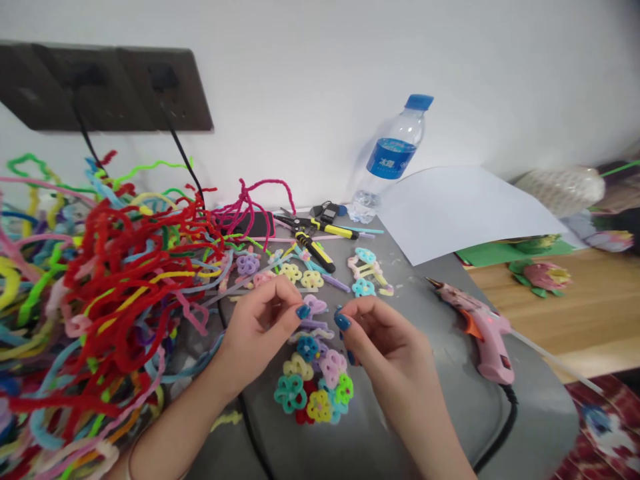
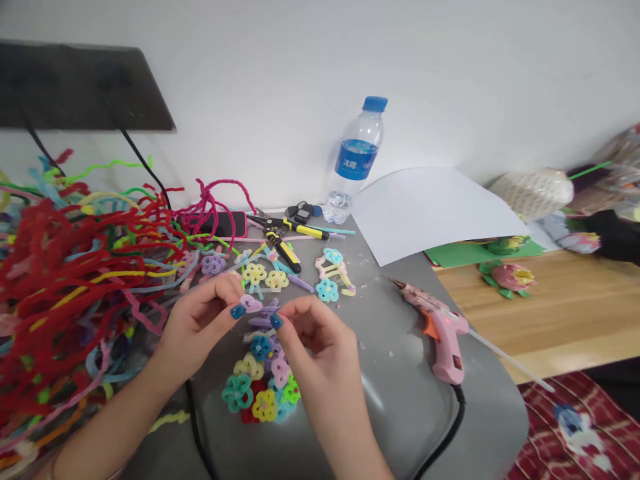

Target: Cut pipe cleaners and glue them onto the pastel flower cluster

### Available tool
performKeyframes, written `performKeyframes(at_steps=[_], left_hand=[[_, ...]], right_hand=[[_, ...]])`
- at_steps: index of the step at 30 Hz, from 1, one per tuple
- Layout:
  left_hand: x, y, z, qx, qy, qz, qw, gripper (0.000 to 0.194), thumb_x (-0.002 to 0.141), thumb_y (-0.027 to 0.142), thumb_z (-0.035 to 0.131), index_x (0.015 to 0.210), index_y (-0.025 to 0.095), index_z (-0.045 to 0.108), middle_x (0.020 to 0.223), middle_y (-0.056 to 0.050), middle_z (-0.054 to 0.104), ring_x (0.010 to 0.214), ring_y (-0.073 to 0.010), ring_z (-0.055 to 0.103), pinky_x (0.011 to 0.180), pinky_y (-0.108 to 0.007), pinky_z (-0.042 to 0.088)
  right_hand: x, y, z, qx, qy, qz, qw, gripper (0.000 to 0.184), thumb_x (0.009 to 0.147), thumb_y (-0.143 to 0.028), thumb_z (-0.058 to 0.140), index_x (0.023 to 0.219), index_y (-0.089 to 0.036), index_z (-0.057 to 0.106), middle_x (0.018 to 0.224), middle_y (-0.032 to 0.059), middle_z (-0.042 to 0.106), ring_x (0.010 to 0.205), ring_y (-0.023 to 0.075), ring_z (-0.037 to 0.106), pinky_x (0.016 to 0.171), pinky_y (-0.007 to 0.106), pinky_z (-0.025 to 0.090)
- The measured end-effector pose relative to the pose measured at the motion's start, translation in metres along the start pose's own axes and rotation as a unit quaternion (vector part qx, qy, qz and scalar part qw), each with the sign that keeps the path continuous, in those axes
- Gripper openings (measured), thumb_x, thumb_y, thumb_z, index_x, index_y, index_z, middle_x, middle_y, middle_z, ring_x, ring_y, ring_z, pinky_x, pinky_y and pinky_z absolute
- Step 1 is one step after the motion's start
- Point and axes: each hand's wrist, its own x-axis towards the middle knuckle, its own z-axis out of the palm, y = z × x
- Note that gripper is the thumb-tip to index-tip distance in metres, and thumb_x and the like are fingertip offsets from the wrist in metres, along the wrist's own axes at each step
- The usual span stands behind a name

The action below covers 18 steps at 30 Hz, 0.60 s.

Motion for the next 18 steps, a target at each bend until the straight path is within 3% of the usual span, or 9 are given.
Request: performKeyframes(at_steps=[4,10,12,15,18], left_hand=[[0.0,-0.002,0.001,-0.012,0.048,-0.045,0.998,0.039,0.09,0.048,0.074,0.07,0.019,0.056,0.072,0.002,0.049,0.064,-0.0111,0.043,0.057,-0.025,0.036],[-0.001,-0.004,0.002,-0.042,0.068,-0.149,0.986,0.045,0.085,0.054,0.074,0.069,0.021,0.048,0.065,0.006,0.04,0.053,-0.0086,0.03,0.05,-0.026,0.026],[-0.001,-0.002,0.003,-0.055,0.062,-0.167,0.983,0.047,0.083,0.054,0.076,0.068,0.022,0.046,0.063,0.007,0.038,0.052,-0.0082,0.028,0.049,-0.026,0.024],[-0.002,0.0,0.007,-0.063,0.04,-0.158,0.985,0.049,0.084,0.056,0.076,0.066,0.021,0.045,0.062,0.007,0.037,0.054,-0.0087,0.03,0.051,-0.025,0.026],[-0.004,0.002,0.01,-0.056,0.005,-0.127,0.99,0.049,0.087,0.057,0.074,0.067,0.021,0.048,0.063,0.006,0.039,0.057,-0.0103,0.035,0.053,-0.025,0.03]], right_hand=[[-0.005,0.001,-0.012,-0.041,0.015,-0.01,0.999,0.016,0.088,-0.034,0.072,0.08,-0.02,0.066,0.052,-0.008,0.043,0.043,0.0081,0.034,0.04,0.021,0.025],[-0.022,-0.011,-0.037,-0.149,0.179,-0.086,0.969,0.012,0.092,-0.034,0.071,0.084,-0.025,0.072,0.059,-0.0025,0.054,0.052,0.0133,0.047,0.045,0.023,0.036],[-0.022,-0.013,-0.039,-0.153,0.154,-0.079,0.973,0.012,0.092,-0.035,0.071,0.084,-0.026,0.072,0.057,-0.0035,0.05,0.048,0.0128,0.043,0.042,0.024,0.03],[-0.018,-0.011,-0.033,-0.126,0.054,-0.05,0.989,0.012,0.091,-0.033,0.069,0.084,-0.023,0.07,0.054,-0.0066,0.041,0.044,0.0104,0.034,0.04,0.024,0.022],[-0.014,-0.005,-0.025,-0.101,-0.012,-0.025,0.995,0.01,0.093,-0.03,0.066,0.088,-0.021,0.068,0.056,-0.0087,0.035,0.047,0.0092,0.031,0.044,0.023,0.021]])
